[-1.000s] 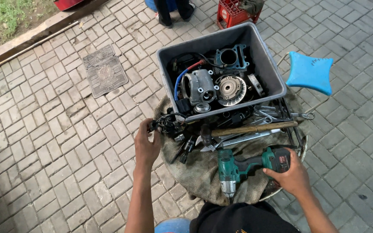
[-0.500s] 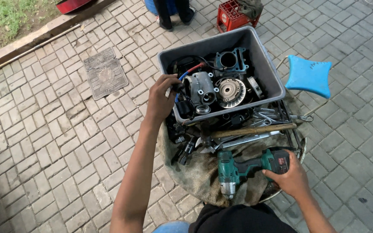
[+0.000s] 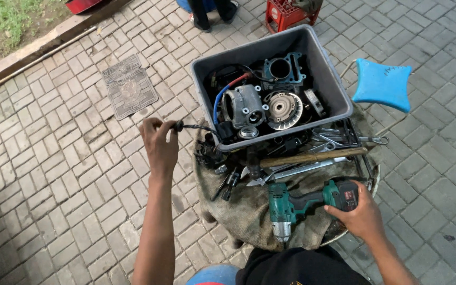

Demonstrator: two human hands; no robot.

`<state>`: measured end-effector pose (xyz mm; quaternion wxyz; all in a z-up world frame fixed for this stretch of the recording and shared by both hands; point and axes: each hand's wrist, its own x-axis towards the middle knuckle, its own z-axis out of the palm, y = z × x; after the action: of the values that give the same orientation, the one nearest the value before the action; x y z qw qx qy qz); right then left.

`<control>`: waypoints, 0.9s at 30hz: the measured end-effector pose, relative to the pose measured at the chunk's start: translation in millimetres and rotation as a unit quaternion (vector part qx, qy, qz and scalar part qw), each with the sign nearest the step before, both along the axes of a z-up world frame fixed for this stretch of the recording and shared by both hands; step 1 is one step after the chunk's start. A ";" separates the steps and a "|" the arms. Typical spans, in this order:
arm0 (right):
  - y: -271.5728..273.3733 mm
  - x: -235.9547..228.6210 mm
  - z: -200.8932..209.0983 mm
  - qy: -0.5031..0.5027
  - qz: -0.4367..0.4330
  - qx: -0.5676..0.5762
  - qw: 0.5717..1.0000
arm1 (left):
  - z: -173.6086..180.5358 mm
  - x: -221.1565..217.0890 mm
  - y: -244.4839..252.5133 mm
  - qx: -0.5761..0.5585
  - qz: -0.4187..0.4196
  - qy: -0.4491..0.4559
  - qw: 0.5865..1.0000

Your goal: Sorting and organizing engine components and tools in a bin and on a workspace, including minor disassembly with a power drill.

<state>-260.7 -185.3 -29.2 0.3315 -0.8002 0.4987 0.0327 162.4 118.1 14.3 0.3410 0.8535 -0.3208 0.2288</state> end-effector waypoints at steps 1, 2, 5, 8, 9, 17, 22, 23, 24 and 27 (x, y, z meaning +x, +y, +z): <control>-1.0 -1.0 -3.1 0.005 0.007 0.002 1.000 | 11.6 2.0 -11.3 0.002 0.007 0.005 1.000; -1.4 -2.2 -6.7 -0.001 0.018 -0.014 1.000 | 22.4 4.6 -21.9 -0.018 -0.033 -0.042 0.998; -0.2 -5.0 -9.0 -0.005 0.034 -0.030 0.999 | 43.6 10.7 -65.7 -0.030 -0.120 -0.049 0.991; -1.8 -1.2 -7.9 -0.025 0.029 -0.031 0.999 | 55.4 21.9 -106.0 0.026 -0.184 0.055 0.981; -1.0 -4.6 -7.9 -0.039 0.026 -0.029 0.998 | 56.1 22.5 -119.5 0.078 -0.194 0.128 0.969; -0.7 -11.4 -19.0 -0.072 0.003 -0.020 0.997 | 22.6 36.7 -132.7 0.188 -0.083 0.185 0.961; -2.6 -11.1 -19.3 -0.114 0.000 -0.005 0.993 | 27.0 35.0 -131.2 0.255 -0.040 0.133 0.957; -1.3 -11.4 -18.4 -0.111 0.000 -0.010 0.994 | 24.4 36.1 -130.6 0.256 -0.041 0.144 0.955; -0.1 -12.0 -17.7 -0.109 0.001 -0.014 0.994 | 21.6 36.9 -130.1 0.257 -0.042 0.154 0.953; 0.2 -13.0 -17.6 -0.106 0.000 -0.019 0.994 | 14.8 27.6 -128.2 0.256 -0.028 0.172 0.951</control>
<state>-273.7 -185.1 -46.8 0.3672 -0.8051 0.4617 -0.0615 190.0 -10.1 29.1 0.1677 0.9290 -0.3291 -0.0211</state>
